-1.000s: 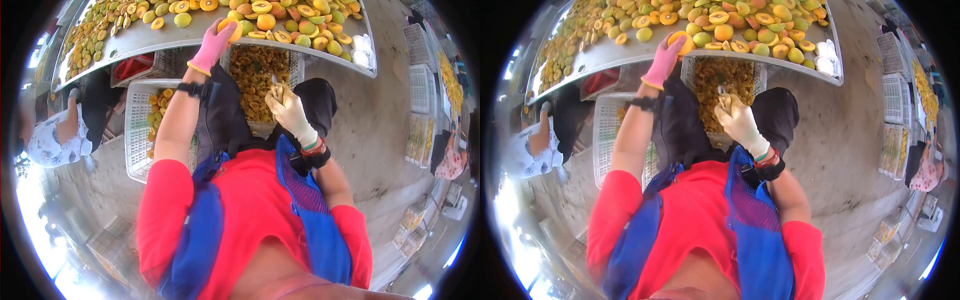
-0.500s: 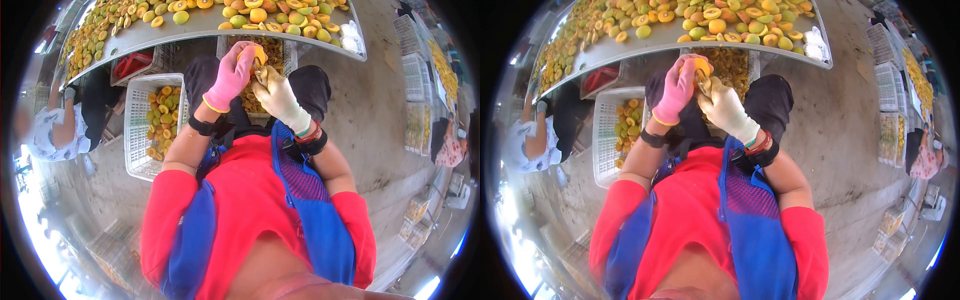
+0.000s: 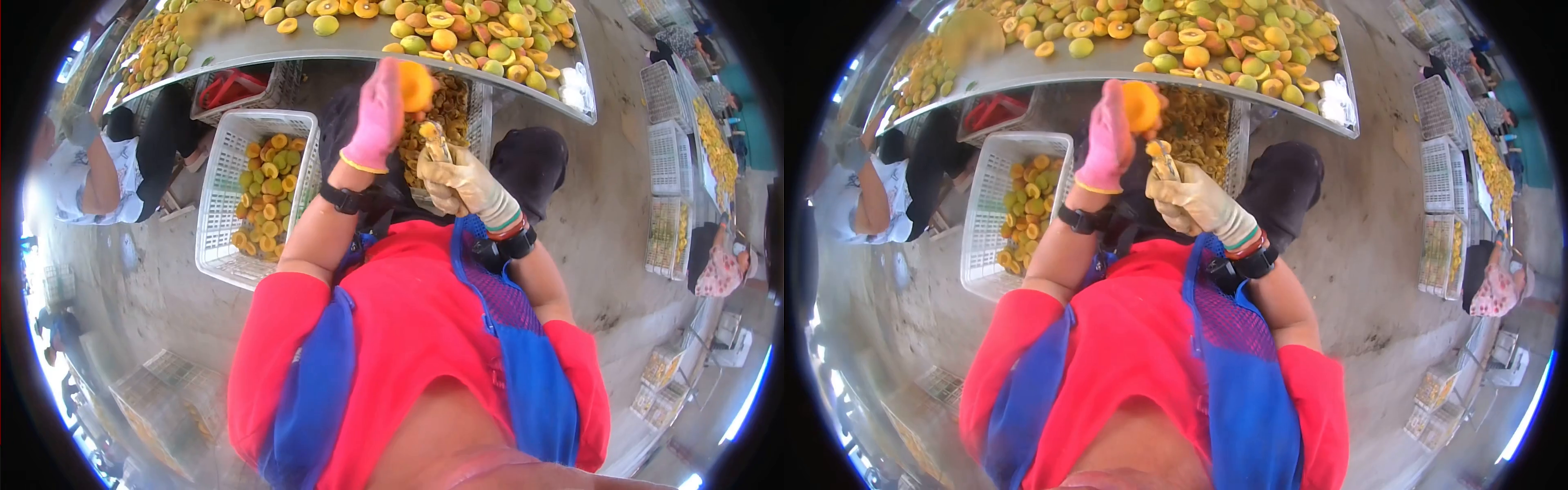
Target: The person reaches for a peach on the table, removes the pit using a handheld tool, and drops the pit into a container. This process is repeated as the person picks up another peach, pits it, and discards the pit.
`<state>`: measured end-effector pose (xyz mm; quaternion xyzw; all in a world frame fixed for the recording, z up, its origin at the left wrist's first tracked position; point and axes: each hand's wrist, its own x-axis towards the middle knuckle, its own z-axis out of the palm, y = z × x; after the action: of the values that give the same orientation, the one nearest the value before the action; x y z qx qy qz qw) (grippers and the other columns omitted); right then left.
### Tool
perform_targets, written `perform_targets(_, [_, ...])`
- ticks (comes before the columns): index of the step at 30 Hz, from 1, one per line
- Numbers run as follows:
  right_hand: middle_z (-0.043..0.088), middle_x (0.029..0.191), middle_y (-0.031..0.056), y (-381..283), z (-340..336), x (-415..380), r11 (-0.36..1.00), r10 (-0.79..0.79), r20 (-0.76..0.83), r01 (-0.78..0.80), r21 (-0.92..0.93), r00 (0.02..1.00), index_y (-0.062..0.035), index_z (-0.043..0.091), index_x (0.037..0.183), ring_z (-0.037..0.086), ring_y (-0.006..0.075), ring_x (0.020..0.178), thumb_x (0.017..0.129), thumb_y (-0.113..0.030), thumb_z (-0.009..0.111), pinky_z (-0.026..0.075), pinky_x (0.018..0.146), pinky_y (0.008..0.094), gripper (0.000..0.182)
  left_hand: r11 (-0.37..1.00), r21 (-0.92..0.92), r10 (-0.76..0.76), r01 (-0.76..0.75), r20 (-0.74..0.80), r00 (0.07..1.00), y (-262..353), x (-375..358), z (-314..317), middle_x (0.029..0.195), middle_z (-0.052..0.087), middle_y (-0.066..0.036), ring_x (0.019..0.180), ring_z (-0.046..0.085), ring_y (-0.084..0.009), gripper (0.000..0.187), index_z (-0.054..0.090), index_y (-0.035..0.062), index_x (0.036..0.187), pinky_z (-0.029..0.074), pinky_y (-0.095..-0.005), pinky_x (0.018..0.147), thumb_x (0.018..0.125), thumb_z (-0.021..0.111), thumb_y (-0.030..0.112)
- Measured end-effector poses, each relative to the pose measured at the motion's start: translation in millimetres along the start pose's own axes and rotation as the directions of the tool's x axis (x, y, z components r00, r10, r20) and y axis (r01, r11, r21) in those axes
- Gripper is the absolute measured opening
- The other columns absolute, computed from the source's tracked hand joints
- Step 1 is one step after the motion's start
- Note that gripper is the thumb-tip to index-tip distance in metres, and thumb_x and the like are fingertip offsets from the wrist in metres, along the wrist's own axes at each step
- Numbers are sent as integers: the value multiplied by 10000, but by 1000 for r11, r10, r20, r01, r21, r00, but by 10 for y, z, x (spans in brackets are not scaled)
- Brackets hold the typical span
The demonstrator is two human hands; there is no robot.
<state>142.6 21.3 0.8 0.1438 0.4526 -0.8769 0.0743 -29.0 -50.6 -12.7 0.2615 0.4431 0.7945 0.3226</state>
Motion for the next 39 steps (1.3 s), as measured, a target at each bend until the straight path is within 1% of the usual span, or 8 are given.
perform_targets(3, [442,624,-33,139,-197,25,987,-111,-180,88,-132,977,-90,523,912,390,59,424,945,-179,609,273,366,230,128,864,480,297,-153,-238,925,3,39,-550,958,700,-107,708,650,-180,295,629,20,1102,533,-293,613,1071,471,267])
perform_targets(5, [455,636,-29,104,-218,-34,972,-116,-249,59,-226,961,-93,524,908,399,59,435,950,-184,605,277,374,231,129,437,857,627,-275,-71,776,229,2,-649,975,692,-156,889,669,-286,259,649,23,1062,514,-422,820,1011,573,265])
perform_targets(6, [462,642,-27,79,-239,-48,961,-122,-281,44,-272,952,-94,524,906,403,59,440,953,-187,604,280,377,231,130,125,990,596,69,-131,792,331,-89,-1177,1005,699,-164,922,670,-358,277,651,57,1072,518,-435,816,1003,575,314])
perform_targets(12, [499,637,-13,52,-405,49,959,-119,-261,44,-279,958,-86,531,958,435,75,427,975,-222,621,336,379,245,164,-359,827,548,434,-190,815,569,-323,-1902,1221,649,-206,1142,602,-380,509,636,55,1223,462,-485,972,957,566,483])
perform_targets(16, [529,630,-16,224,-463,188,961,-212,-247,156,-227,946,-89,537,897,440,69,403,961,-172,619,299,369,243,133,-233,971,559,48,94,824,510,224,-1298,953,686,-168,930,640,-381,306,690,54,960,517,-490,824,881,627,343])
perform_targets(21, [498,593,-15,114,-470,335,941,-159,-329,42,-336,931,-82,525,904,421,81,398,953,-138,612,306,367,252,114,-148,986,128,82,-63,990,25,1205,-811,1208,645,-158,1146,614,-333,554,639,86,1217,477,-468,966,881,592,524])
perform_targets(28, [489,562,0,99,-519,399,940,-110,-425,-44,-337,898,-73,515,896,431,103,379,950,-153,592,323,353,256,123,-207,948,-339,241,-301,891,-796,2131,-784,1295,631,-142,1205,615,-332,570,634,115,1291,452,-501,994,830,649,451])
perform_targets(39, [495,567,14,117,-625,476,940,-69,-410,-80,-333,909,-60,524,895,431,111,364,966,-178,592,339,342,247,153,-202,954,-351,220,-280,894,-1089,2390,-830,1240,665,-140,1158,648,-319,499,683,110,1236,523,-448,932,784,741,315])
